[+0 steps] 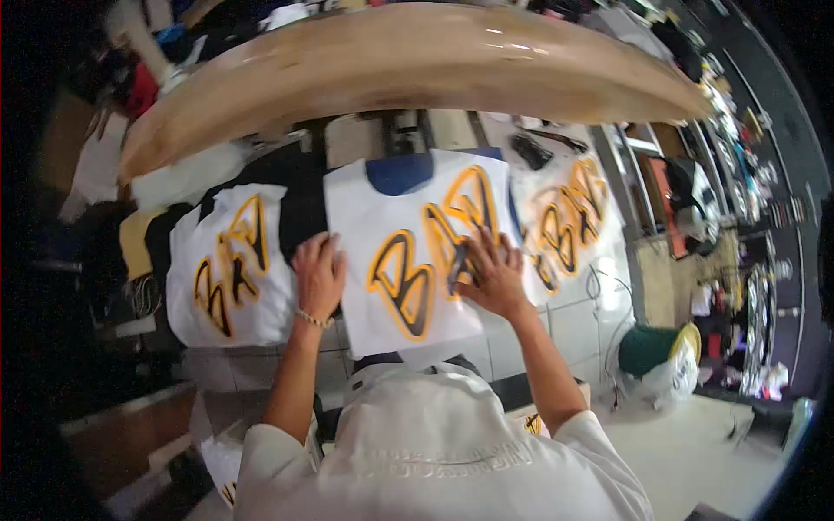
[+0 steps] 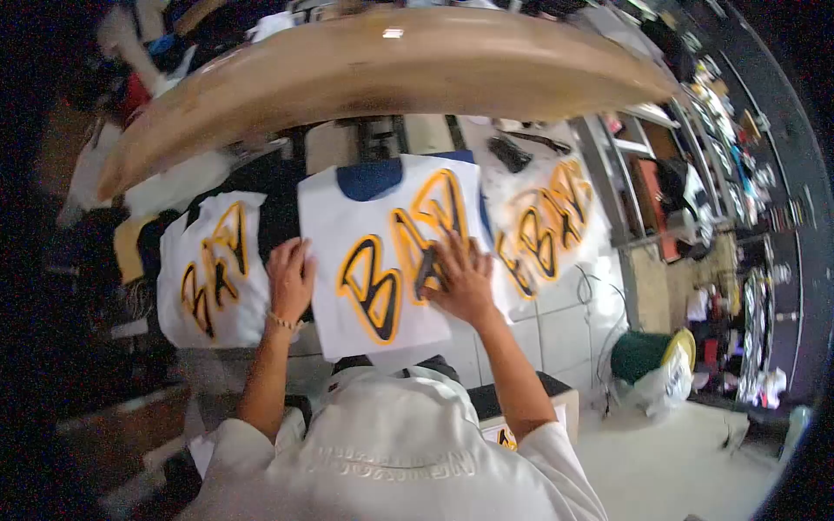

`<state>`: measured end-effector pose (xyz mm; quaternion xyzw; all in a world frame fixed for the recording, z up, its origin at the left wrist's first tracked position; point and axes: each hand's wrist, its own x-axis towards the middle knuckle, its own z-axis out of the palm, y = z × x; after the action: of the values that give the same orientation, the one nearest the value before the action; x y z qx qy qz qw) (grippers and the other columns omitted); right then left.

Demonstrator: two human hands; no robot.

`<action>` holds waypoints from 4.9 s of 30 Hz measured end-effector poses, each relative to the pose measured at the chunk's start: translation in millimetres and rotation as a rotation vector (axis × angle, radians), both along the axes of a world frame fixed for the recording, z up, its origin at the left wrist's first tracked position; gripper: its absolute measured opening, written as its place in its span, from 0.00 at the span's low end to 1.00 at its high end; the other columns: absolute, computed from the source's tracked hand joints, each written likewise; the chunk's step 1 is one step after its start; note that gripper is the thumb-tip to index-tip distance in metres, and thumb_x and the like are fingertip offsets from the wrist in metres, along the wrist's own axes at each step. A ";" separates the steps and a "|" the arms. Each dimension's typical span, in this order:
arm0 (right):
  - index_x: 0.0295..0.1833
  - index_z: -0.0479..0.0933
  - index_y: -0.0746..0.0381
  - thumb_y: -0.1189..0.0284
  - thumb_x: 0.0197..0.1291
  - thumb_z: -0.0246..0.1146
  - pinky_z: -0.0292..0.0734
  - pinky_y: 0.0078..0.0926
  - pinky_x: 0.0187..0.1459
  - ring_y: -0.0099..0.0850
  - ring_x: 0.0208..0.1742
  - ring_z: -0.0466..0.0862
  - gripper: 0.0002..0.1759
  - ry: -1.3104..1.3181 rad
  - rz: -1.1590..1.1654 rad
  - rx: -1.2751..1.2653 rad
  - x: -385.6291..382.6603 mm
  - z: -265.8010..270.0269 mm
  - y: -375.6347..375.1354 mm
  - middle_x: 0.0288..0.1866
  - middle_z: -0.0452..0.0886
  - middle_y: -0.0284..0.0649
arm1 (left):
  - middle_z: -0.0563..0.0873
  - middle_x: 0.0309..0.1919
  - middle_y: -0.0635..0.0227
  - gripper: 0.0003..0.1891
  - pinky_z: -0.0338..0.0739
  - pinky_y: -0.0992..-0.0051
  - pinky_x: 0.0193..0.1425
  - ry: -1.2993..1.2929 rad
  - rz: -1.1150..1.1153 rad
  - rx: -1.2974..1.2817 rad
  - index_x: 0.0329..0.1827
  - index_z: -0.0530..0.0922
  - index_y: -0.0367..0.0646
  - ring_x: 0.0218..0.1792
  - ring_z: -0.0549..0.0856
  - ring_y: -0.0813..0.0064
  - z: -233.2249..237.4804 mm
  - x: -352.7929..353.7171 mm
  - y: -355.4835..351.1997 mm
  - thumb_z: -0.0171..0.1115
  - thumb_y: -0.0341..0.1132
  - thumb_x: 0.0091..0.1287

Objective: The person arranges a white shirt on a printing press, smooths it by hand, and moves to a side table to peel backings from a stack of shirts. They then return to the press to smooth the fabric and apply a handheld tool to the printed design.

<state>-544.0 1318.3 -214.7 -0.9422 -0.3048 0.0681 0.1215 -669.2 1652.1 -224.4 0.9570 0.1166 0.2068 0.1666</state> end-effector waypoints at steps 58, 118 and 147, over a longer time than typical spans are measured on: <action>0.81 0.63 0.46 0.41 0.67 0.58 0.72 0.54 0.58 0.56 0.62 0.74 0.41 -0.259 -0.222 0.208 56.2 -10.9 -17.9 0.79 0.59 0.62 | 0.74 0.69 0.55 0.26 0.62 0.47 0.72 0.136 -0.261 0.050 0.61 0.83 0.46 0.69 0.71 0.50 19.5 48.2 -99.6 0.73 0.44 0.59; 0.80 0.63 0.54 0.49 0.70 0.60 0.76 0.53 0.61 0.67 0.68 0.72 0.39 -0.141 -0.165 0.247 55.3 -6.0 -9.1 0.76 0.62 0.70 | 0.72 0.72 0.56 0.29 0.57 0.45 0.75 0.003 -0.219 0.017 0.66 0.80 0.50 0.72 0.69 0.49 2.8 36.2 -94.9 0.69 0.49 0.62; 0.65 0.79 0.59 0.54 0.60 0.69 0.62 0.62 0.69 0.59 0.70 0.68 0.31 -0.399 -0.130 0.263 53.3 -0.7 -14.3 0.77 0.65 0.56 | 0.72 0.71 0.55 0.27 0.59 0.48 0.74 0.124 -0.231 0.010 0.64 0.81 0.47 0.71 0.69 0.49 21.6 41.1 -99.8 0.71 0.46 0.63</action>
<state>-490.8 1304.0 -215.3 -0.9306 -0.2678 -0.1674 0.1849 -628.1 1552.4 -202.8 0.9758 0.0147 0.1272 0.1772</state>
